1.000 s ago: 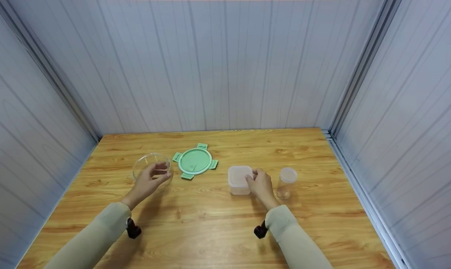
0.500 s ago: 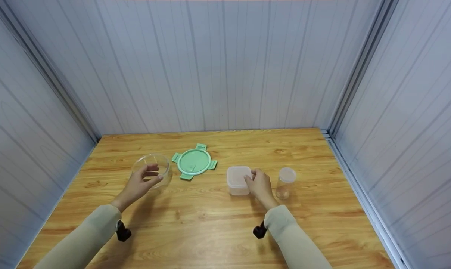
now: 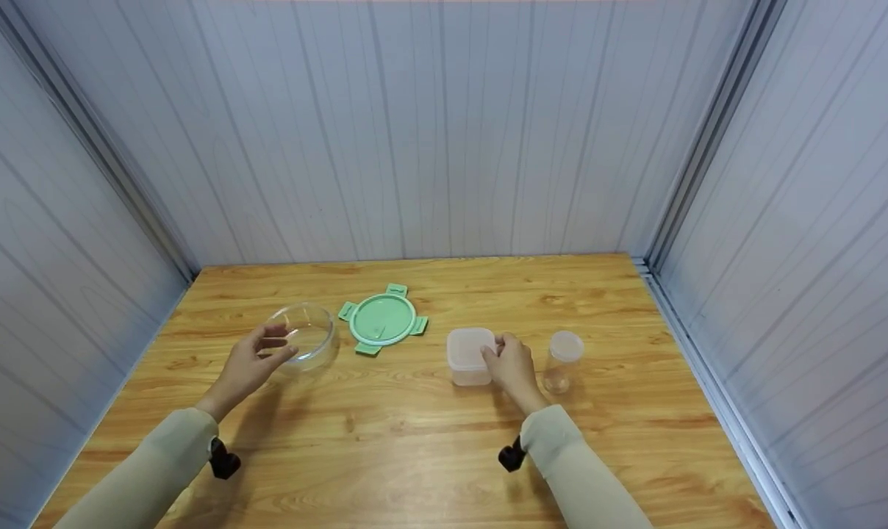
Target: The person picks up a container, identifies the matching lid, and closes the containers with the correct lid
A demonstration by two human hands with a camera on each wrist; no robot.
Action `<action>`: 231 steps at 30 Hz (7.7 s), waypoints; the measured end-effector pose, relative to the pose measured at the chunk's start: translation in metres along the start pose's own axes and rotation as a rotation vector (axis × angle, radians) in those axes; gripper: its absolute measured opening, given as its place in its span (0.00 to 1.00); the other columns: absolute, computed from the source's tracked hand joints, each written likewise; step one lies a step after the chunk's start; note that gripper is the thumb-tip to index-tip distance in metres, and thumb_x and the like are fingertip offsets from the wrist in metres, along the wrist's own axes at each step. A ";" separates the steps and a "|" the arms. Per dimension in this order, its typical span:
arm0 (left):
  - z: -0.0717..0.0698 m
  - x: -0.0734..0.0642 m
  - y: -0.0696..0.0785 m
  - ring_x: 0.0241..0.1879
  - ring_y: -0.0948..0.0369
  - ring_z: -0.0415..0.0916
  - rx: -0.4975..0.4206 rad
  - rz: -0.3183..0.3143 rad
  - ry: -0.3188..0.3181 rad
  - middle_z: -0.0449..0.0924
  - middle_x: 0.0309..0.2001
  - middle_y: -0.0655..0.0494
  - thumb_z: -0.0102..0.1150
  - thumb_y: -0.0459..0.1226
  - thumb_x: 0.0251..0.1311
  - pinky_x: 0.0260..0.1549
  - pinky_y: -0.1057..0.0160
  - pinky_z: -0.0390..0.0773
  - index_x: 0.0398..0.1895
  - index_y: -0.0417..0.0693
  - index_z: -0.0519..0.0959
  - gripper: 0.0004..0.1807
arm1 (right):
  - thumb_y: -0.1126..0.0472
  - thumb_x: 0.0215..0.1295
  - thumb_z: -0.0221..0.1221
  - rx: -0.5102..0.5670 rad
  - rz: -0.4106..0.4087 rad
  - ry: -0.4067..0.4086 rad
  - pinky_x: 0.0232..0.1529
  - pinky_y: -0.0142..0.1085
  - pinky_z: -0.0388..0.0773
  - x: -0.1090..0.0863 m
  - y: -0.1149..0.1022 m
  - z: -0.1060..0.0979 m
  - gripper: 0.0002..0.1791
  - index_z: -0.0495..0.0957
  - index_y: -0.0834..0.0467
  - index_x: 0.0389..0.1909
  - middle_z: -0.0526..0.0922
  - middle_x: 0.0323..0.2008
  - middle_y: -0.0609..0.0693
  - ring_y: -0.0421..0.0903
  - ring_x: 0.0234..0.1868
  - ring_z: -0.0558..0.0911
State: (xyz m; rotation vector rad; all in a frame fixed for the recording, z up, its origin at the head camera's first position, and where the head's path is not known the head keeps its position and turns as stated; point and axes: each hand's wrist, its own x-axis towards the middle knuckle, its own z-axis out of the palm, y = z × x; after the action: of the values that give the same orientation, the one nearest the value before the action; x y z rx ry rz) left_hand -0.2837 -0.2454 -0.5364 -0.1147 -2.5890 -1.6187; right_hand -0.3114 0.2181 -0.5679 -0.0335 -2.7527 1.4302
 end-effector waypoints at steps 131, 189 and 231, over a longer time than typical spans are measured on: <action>-0.006 0.031 -0.034 0.25 0.58 0.81 -0.417 -0.572 0.208 0.62 0.80 0.37 0.50 0.25 0.67 0.30 0.59 0.90 0.84 0.38 0.57 0.40 | 0.57 0.76 0.67 0.023 -0.129 -0.077 0.69 0.58 0.79 0.013 -0.080 0.008 0.33 0.72 0.68 0.74 0.76 0.71 0.69 0.67 0.70 0.77; 0.030 0.026 0.006 0.54 0.46 0.79 -0.336 -0.401 0.125 0.71 0.71 0.28 0.51 0.20 0.63 0.24 0.65 0.88 0.76 0.28 0.66 0.34 | 0.50 0.71 0.73 0.107 -0.134 -0.202 0.59 0.53 0.86 -0.002 -0.106 0.079 0.35 0.76 0.60 0.74 0.82 0.64 0.60 0.60 0.63 0.83; 0.076 0.010 0.027 0.50 0.48 0.78 -0.306 -0.348 -0.022 0.74 0.68 0.28 0.50 0.19 0.59 0.22 0.63 0.87 0.73 0.28 0.70 0.34 | 0.64 0.67 0.72 0.188 -0.132 -0.309 0.57 0.44 0.86 -0.010 -0.093 0.094 0.32 0.75 0.72 0.68 0.84 0.54 0.67 0.52 0.51 0.85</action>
State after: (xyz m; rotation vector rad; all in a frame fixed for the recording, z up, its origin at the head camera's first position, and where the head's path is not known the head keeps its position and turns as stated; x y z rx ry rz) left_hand -0.2932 -0.1653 -0.5439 0.3190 -2.4598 -2.1318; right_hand -0.3055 0.0874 -0.5461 0.4003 -2.7647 1.7815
